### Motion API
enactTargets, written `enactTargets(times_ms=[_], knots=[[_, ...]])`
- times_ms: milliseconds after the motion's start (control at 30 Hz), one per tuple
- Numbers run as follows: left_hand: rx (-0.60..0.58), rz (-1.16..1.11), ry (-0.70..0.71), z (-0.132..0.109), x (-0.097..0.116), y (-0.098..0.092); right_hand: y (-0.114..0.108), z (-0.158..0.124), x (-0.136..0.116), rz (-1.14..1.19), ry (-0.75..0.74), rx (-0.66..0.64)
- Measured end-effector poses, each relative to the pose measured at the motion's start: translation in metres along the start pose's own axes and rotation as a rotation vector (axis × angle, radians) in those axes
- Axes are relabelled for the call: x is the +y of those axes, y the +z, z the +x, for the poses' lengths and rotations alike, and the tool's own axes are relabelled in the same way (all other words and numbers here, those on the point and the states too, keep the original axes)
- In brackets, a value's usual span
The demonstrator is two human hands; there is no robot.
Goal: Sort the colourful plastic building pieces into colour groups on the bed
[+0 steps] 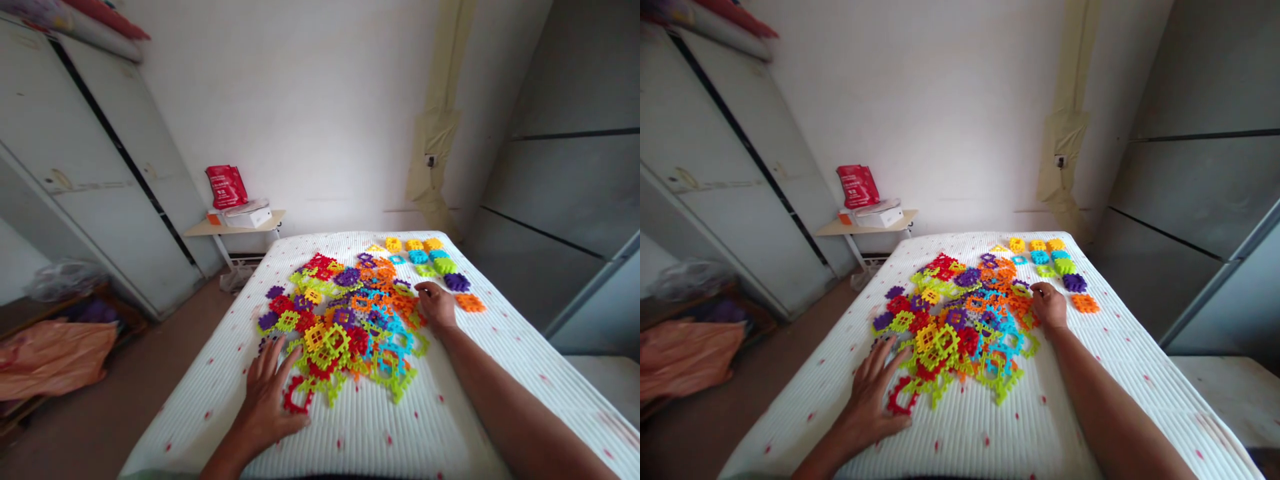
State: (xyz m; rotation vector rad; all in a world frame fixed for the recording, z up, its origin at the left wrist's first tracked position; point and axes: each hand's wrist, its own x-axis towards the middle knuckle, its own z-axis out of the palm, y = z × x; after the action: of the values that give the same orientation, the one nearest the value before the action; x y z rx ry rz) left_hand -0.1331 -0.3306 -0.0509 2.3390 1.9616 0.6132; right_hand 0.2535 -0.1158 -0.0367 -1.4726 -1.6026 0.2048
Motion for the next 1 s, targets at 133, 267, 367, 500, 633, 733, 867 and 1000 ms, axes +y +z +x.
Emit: enactTargets(times_ms=[133, 267, 367, 500, 633, 733, 867, 1000], knots=[[-0.032, 0.064, 0.026, 0.010, 0.007, 0.005, -0.008, -0.014, -0.048, 0.084, -0.339, -0.163], [-0.003, 0.050, 0.071, 0.026, 0.016, 0.011, -0.005, -0.047, -0.114, 0.055, -0.819, -0.471], [0.010, 0.006, 0.119, 0.038, 0.026, 0.016, 0.003, -0.064, -0.142, -0.105, -0.937, -0.592], [-0.033, -0.083, 0.168, 0.053, 0.037, 0.021, 0.015, -0.054, -0.135, -0.288, -0.808, -0.526], [-0.077, -0.127, 0.246, 0.064, 0.051, 0.022, 0.021, -0.032, -0.110, -0.431, -0.596, -0.424], [-0.066, -0.151, 0.306, 0.068, 0.062, 0.019, 0.021, -0.027, -0.100, -0.442, -0.519, -0.388], [-0.024, -0.149, 0.366, 0.067, 0.068, 0.016, 0.016, -0.036, -0.108, -0.249, -0.641, -0.406], [0.070, -0.144, 0.351, 0.065, 0.062, 0.019, 0.018, -0.050, -0.127, -0.173, -0.818, -0.538]])
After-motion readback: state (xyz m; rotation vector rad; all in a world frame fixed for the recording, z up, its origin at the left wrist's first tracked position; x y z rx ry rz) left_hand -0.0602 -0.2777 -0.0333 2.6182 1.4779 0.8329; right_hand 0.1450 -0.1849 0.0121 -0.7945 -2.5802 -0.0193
